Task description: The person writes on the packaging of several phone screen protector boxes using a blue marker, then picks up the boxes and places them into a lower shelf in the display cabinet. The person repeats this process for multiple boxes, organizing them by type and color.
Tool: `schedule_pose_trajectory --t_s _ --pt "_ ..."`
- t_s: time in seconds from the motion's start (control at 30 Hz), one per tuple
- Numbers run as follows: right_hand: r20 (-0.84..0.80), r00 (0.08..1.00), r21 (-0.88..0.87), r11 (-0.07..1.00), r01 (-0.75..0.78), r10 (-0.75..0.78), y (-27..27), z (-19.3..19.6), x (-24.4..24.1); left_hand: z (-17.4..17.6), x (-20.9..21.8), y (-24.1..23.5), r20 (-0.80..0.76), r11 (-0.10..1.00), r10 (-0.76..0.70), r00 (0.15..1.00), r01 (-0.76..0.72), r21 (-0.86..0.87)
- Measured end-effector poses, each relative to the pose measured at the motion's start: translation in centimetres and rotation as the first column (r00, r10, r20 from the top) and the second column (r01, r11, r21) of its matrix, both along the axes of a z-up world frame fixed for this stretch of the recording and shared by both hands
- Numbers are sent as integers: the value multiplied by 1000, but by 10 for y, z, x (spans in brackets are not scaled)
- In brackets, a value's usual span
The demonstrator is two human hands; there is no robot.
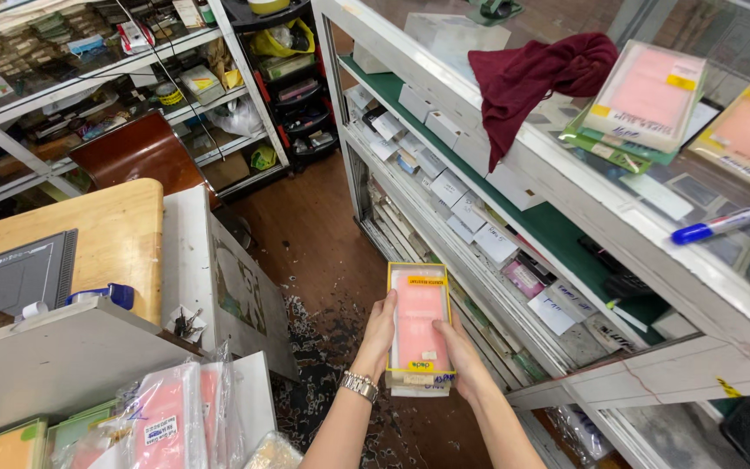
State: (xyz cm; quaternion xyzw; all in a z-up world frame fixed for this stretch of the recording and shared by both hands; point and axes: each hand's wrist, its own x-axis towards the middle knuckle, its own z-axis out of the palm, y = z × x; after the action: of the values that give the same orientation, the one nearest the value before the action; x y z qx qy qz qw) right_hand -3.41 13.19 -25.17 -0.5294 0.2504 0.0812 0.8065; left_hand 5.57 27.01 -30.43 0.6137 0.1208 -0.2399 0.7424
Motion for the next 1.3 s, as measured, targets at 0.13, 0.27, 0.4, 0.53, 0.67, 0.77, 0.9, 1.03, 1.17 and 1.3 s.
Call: schedule_pose_trajectory --t_s 0.13,0.27,0.4,0.53,0.67,0.77,0.9,1.03,1.17,1.3 --pt "-88 996 47 998 -30 34 -11 -31 30 -37 33 -3 -56 1000 -20 998 19 -18" --pt "-63 989 -14 991 -132 131 -25 -78 60 -94 66 -13 -62 999 -29 998 31 21" --pt "17 988 -34 988 -150 150 -41 -144 89 -164 101 -32 -25 1000 -13 1000 13 12" --pt "-13 995 41 994 -100 101 -55 -215 114 -222 128 -49 36 998 -49 998 51 -46" --pt "34 995 13 995 -99 99 -69 -281 128 -262 138 -64 -8 997 -51 999 51 -53" --pt "78 996 -4 999 -44 45 -77 -324 130 -289 141 -74 58 987 -125 991 130 -96" --pt "157 986 -37 998 57 -50 -84 -366 126 -323 145 -78 226 952 -262 938 290 -99" --pt "269 946 -71 976 206 -180 -85 -379 121 -346 144 -77 140 893 -367 920 390 -225" --pt "231 907 7 933 360 -351 -89 -377 119 -354 145 -79 176 859 -379 908 417 -299" --pt "327 829 -16 875 484 -453 -109 -389 126 -357 143 -81 253 835 -399 882 463 -297"
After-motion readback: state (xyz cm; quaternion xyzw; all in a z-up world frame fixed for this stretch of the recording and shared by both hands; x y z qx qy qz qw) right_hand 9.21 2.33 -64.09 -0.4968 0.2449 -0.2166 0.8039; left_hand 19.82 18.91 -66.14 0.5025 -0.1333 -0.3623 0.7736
